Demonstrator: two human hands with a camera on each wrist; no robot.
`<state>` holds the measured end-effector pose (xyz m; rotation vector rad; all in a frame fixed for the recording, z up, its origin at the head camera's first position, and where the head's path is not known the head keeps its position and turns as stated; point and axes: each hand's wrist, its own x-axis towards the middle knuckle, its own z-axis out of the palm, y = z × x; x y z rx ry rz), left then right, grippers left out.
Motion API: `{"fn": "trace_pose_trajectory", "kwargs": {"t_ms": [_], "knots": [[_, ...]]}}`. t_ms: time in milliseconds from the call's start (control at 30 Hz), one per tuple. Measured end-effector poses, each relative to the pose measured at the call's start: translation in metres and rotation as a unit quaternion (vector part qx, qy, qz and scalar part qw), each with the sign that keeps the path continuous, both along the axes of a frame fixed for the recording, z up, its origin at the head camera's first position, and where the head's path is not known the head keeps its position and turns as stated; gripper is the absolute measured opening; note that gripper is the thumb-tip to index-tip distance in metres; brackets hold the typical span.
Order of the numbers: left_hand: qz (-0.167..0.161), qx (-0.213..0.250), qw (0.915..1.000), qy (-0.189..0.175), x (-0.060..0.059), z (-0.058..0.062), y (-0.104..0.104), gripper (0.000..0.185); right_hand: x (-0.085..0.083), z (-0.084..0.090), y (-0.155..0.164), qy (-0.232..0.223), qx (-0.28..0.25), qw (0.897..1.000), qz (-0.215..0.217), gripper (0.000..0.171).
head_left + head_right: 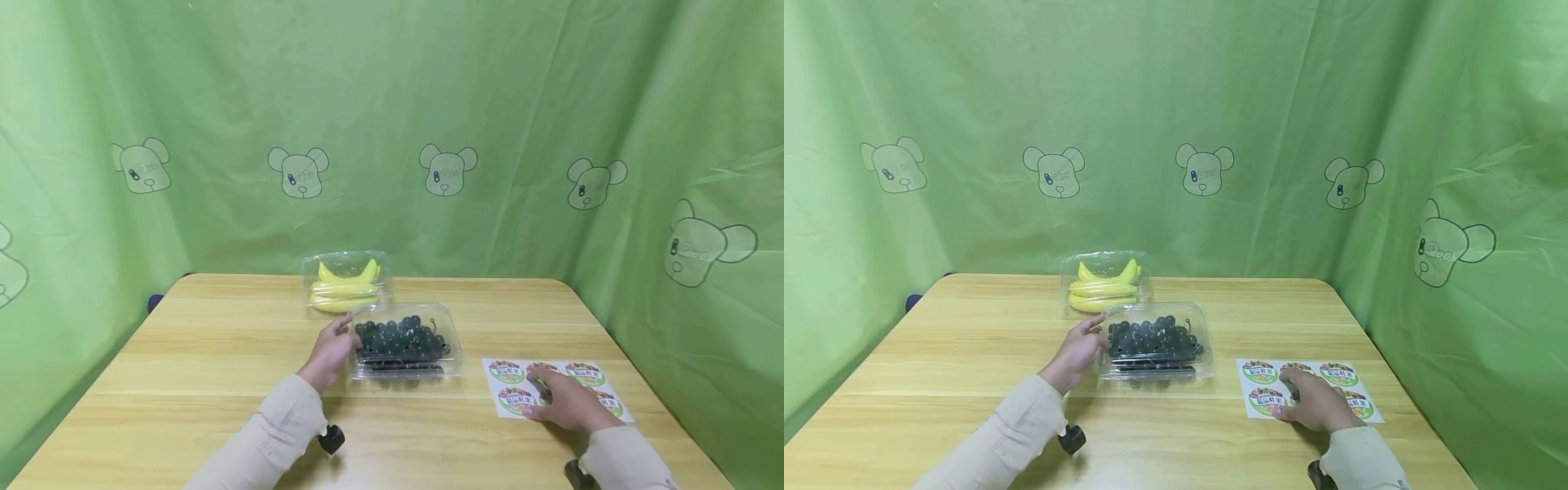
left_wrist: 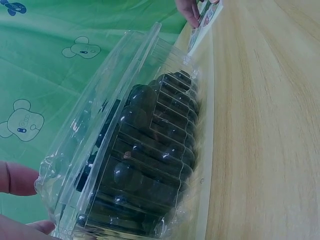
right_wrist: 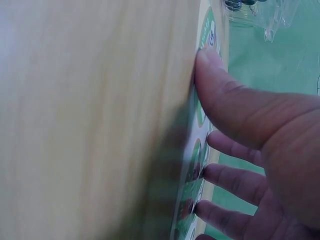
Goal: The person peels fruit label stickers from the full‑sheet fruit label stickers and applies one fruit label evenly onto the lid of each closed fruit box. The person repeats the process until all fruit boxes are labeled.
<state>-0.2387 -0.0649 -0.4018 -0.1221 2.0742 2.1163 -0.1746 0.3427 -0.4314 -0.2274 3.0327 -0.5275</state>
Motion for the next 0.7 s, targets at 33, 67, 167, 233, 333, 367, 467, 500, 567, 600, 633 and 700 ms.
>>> {"fn": "trace_pose_trajectory", "kwargs": {"t_ms": [33, 67, 167, 233, 333, 367, 467, 500, 567, 600, 633, 700], "knots": [[-0.001, 0.000, 1.0000, 0.001, 0.0001, -0.0001, -0.0001, 0.076, 0.0000, -0.0002, 0.0001, 0.000, -0.002, 1.000, 0.000, 0.077], [-0.001, 0.001, 1.0000, 0.002, 0.0002, -0.0003, -0.0003, 0.076, 0.0000, -0.0005, 0.0004, 0.001, -0.002, 1.000, 0.002, 0.077], [-0.003, 0.005, 1.0000, 0.003, 0.0003, -0.0006, -0.0004, 0.076, -0.0004, -0.0011, 0.0011, 0.002, 0.001, 1.000, 0.000, 0.078], [-0.005, 0.007, 1.0000, 0.003, 0.0001, -0.0010, -0.0006, 0.076, -0.0011, -0.0014, 0.0016, -0.001, 0.004, 1.000, -0.002, 0.079], [-0.008, 0.009, 0.9999, 0.003, -0.0004, -0.0012, -0.0008, 0.076, -0.0016, -0.0012, 0.0016, -0.002, 0.009, 1.000, -0.004, 0.081], [-0.008, 0.010, 0.9999, 0.003, -0.0006, -0.0013, -0.0009, 0.076, -0.0016, -0.0009, 0.0014, -0.003, 0.008, 1.000, -0.004, 0.080], [-0.009, 0.011, 0.9999, 0.003, -0.0008, -0.0015, -0.0012, 0.076, -0.0012, 0.0000, 0.0006, -0.001, 0.004, 1.000, -0.002, 0.077], [-0.009, 0.010, 0.9999, 0.004, -0.0009, -0.0014, -0.0012, 0.076, -0.0010, 0.0003, 0.0003, -0.001, 0.001, 1.000, -0.002, 0.076], [-0.009, 0.009, 0.9999, 0.004, -0.0007, -0.0014, -0.0014, 0.076, -0.0006, 0.0005, -0.0002, 0.000, 0.000, 1.000, -0.001, 0.075], [-0.009, 0.009, 0.9999, 0.004, -0.0006, -0.0013, -0.0017, 0.076, -0.0003, 0.0006, -0.0005, 0.001, -0.001, 1.000, -0.001, 0.074], [-0.010, 0.008, 0.9999, 0.003, -0.0004, -0.0013, -0.0018, 0.076, -0.0001, 0.0003, -0.0006, 0.002, 0.000, 1.000, 0.000, 0.074], [-0.011, 0.005, 0.9999, 0.003, 0.0000, -0.0011, -0.0021, 0.076, 0.0003, 0.0000, -0.0008, 0.005, 0.000, 1.000, 0.001, 0.072]]}}
